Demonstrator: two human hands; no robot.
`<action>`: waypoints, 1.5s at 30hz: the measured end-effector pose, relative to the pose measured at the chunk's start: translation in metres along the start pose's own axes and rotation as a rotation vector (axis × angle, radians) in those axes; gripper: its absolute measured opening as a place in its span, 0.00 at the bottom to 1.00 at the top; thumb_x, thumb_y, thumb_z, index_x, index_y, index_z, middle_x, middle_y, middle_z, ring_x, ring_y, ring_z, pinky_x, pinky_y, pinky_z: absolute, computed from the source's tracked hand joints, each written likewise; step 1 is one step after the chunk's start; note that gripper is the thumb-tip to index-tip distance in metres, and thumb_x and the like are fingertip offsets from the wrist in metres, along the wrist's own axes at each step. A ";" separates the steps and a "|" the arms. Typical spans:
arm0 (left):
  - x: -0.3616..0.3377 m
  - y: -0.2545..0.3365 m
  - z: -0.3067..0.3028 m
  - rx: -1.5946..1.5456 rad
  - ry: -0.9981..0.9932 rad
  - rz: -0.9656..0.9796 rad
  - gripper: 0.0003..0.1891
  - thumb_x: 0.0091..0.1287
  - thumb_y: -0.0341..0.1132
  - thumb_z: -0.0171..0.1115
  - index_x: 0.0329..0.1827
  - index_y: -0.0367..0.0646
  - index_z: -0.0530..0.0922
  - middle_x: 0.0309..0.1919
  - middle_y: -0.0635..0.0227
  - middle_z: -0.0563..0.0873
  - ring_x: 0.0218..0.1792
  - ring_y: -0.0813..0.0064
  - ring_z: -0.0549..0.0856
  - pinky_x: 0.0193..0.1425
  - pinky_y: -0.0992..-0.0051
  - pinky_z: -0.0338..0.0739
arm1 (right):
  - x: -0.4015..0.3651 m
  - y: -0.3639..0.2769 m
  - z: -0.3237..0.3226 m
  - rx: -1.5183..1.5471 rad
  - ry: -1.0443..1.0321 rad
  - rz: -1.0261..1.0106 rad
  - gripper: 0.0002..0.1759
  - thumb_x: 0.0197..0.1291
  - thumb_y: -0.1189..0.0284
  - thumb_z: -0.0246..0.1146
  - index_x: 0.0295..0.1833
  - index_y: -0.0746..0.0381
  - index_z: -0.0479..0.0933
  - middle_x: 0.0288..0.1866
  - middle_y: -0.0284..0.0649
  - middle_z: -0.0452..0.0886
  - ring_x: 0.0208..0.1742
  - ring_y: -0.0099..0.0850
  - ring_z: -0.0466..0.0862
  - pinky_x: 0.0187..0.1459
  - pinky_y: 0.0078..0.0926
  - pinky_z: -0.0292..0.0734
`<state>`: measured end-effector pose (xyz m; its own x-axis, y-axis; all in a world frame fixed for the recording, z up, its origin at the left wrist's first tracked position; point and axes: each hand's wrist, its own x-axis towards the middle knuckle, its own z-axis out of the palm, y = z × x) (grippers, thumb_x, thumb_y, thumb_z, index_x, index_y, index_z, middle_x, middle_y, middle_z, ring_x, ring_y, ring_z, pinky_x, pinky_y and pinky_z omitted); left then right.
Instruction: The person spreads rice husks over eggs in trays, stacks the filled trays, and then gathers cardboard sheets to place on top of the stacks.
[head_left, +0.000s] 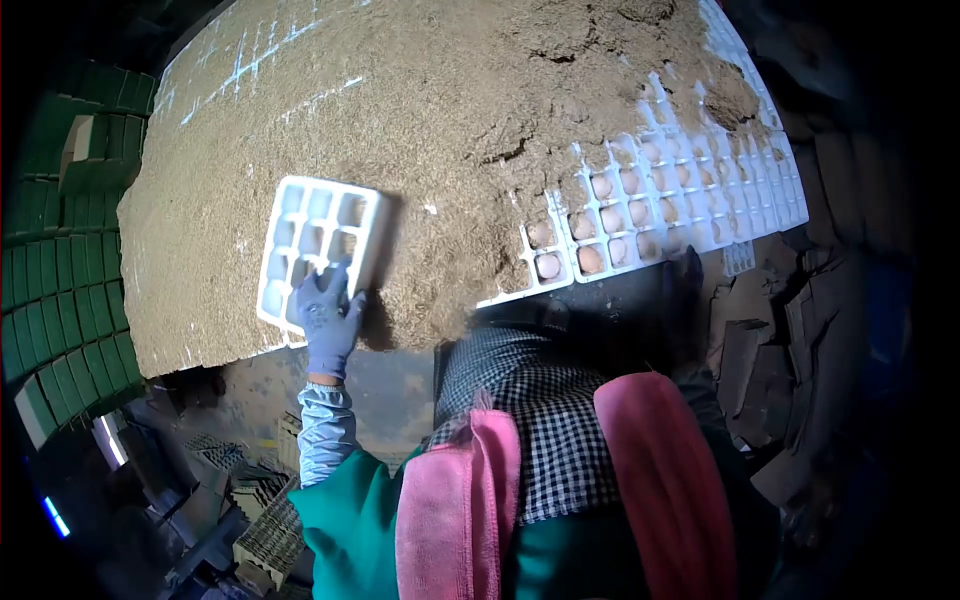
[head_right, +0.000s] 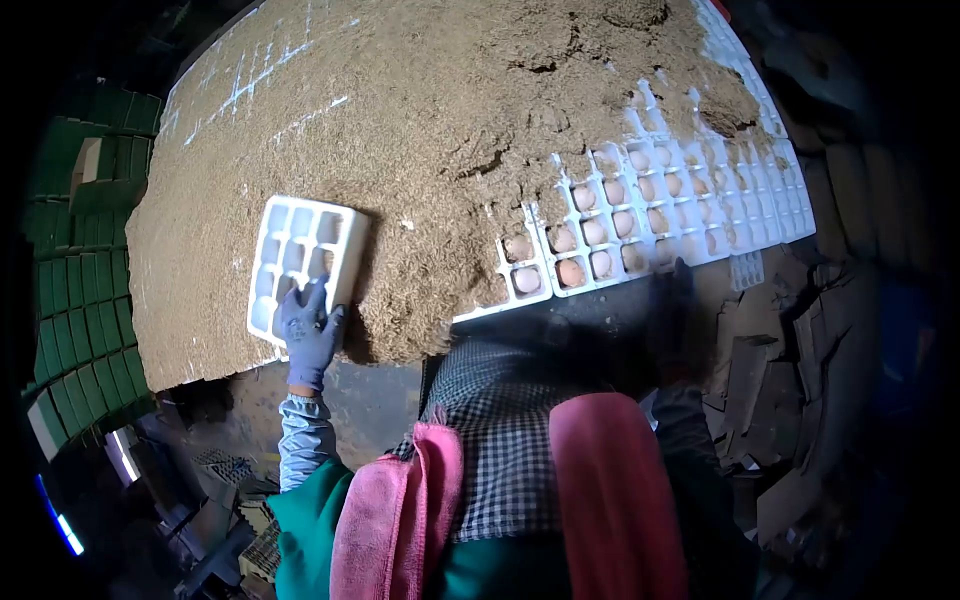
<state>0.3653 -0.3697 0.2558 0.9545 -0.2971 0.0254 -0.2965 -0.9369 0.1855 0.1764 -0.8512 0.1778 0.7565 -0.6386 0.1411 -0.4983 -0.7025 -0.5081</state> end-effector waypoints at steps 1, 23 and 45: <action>-0.015 -0.014 0.015 -0.035 0.054 -0.145 0.30 0.56 0.42 0.66 0.65 0.59 0.71 0.52 0.42 0.73 0.55 0.45 0.71 0.60 0.53 0.65 | -0.005 0.009 -0.007 -0.022 -0.002 0.004 0.27 0.64 0.69 0.58 0.65 0.68 0.62 0.61 0.56 0.69 0.63 0.48 0.69 0.63 0.41 0.64; 0.158 0.206 0.009 -0.153 0.265 0.209 0.22 0.56 0.44 0.64 0.53 0.49 0.75 0.42 0.54 0.74 0.37 0.53 0.78 0.41 0.54 0.74 | -0.017 0.061 -0.059 0.295 -0.083 0.118 0.27 0.63 0.71 0.58 0.66 0.67 0.64 0.65 0.52 0.67 0.67 0.46 0.66 0.67 0.39 0.58; 0.513 0.191 0.100 0.017 0.028 0.150 0.29 0.58 0.56 0.59 0.65 0.67 0.71 0.53 0.55 0.78 0.55 0.53 0.76 0.59 0.59 0.69 | 0.129 0.024 -0.010 -0.243 0.132 -0.005 0.28 0.58 0.69 0.62 0.65 0.61 0.66 0.65 0.53 0.65 0.67 0.51 0.63 0.65 0.47 0.59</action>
<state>0.7954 -0.7192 0.2061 0.8999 -0.4287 0.0792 -0.4360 -0.8855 0.1606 0.2581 -0.9538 0.1923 0.7052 -0.6594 0.2605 -0.5939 -0.7501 -0.2910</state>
